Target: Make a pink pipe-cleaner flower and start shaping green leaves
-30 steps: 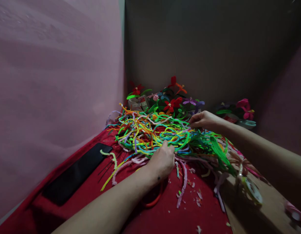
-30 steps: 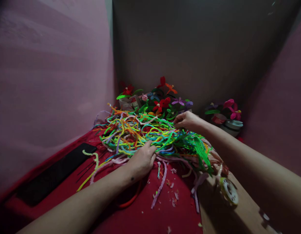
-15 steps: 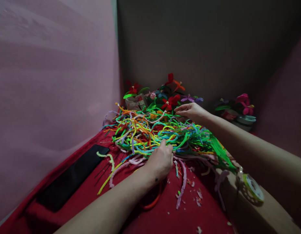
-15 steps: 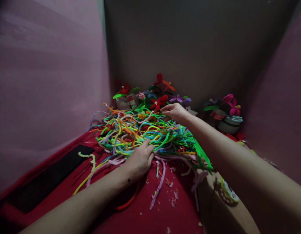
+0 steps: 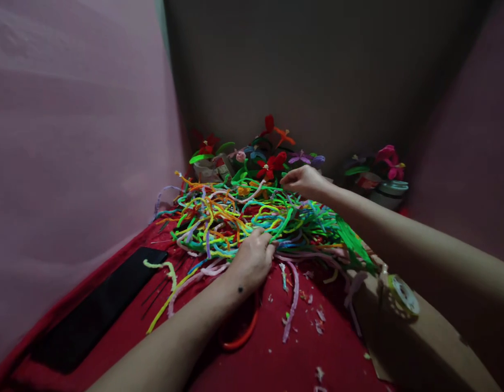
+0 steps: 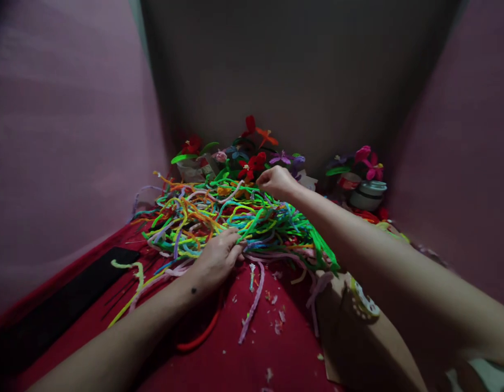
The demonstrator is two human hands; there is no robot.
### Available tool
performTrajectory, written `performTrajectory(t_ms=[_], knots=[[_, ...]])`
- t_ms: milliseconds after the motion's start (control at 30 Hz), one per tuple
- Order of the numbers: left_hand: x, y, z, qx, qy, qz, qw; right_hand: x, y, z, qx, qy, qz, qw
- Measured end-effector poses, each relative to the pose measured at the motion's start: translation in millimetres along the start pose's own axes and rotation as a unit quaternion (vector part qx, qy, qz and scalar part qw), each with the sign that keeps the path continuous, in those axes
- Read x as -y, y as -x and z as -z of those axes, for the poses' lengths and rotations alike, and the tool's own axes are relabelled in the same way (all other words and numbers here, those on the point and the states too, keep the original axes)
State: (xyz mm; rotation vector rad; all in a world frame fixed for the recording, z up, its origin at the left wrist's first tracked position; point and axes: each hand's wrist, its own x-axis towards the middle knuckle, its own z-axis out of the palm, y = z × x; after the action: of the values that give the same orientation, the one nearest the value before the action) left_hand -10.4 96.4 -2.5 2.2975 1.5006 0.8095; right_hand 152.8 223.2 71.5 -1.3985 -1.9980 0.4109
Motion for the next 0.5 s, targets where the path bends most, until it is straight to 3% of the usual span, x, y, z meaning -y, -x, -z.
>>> performTrajectory(t_ms=[133,300,400,500], knots=[[0,0,0.3,-0.002,0.006,0.003,1.000,10,-14,-24,-0.019,0.061,0.032,0.997],[2,1,-4.0,-0.008,-0.029,0.003,1.000,14,-23,-49,-0.041,0.064,0.005,0.997],[1,1,-4.3,-0.010,-0.021,0.002,1.000,18,-29,-43,-0.069,0.019,-0.006,0.997],[0,0,-1.6,-0.013,0.007,0.006,1.000,23,-37,-19,-0.137,-0.052,-0.014,0.989]])
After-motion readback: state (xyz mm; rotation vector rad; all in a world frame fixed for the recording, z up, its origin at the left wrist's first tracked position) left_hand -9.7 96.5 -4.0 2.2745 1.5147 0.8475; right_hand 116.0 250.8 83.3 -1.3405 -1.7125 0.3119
